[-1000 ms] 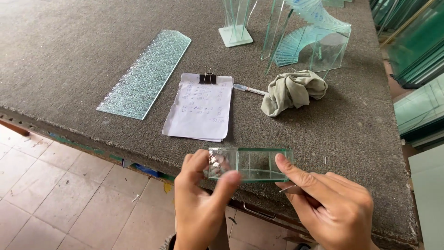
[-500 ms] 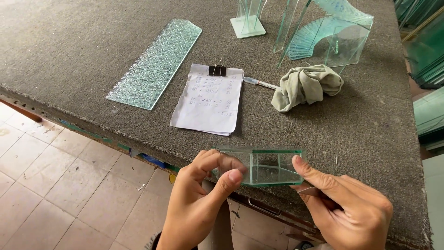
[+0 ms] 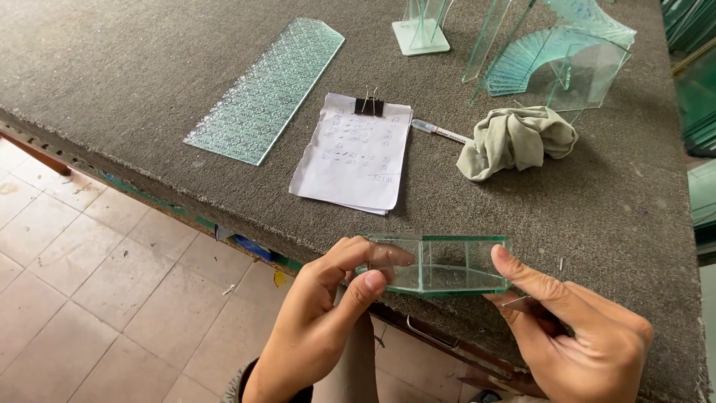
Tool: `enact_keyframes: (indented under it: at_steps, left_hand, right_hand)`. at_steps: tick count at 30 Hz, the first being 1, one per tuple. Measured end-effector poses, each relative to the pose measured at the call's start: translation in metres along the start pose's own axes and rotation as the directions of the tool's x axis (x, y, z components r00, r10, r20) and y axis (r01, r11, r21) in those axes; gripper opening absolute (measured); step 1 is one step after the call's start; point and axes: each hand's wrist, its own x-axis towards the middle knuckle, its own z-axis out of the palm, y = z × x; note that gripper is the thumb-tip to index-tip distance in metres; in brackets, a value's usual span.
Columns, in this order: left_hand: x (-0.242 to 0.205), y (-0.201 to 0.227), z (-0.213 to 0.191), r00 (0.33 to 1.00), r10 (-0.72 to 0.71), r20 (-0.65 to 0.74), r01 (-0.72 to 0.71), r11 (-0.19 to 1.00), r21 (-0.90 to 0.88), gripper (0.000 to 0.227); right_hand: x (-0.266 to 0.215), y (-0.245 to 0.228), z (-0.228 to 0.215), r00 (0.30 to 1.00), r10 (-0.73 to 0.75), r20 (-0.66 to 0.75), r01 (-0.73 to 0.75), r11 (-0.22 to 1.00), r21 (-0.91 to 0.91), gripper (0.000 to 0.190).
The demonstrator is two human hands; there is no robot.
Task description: Scraping excess silicone residue from the edges of a small glass box using a small blade
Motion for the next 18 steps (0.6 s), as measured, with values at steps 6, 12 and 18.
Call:
enact_keyframes:
  at_steps: [6,12,18]
  left_hand:
    - [-0.002,-0.002,-0.003,0.998,0.056,0.034,-0.055,0.998,-0.032,0.053]
    - [-0.007,-0.013,0.005,0.996,0.006,-0.093,-0.017,0.993,-0.119,0.044]
    - [-0.004,-0.017,0.013,0.869,0.106,-0.484,-0.107,0.994,0.026,0.036]
  right_hand:
    - [0.000,0.001,0.002,1.000,-0.028,-0.010,0.028,1.000,0.015,0.042]
    - [-0.003,-0.001,0.001,0.999,-0.033,-0.018,0.033,0.999,-0.001,0.043]
    - [-0.003,-0.001,0.002,0.998,-0.044,-0.040,0.043,0.999,-0.013,0.040]
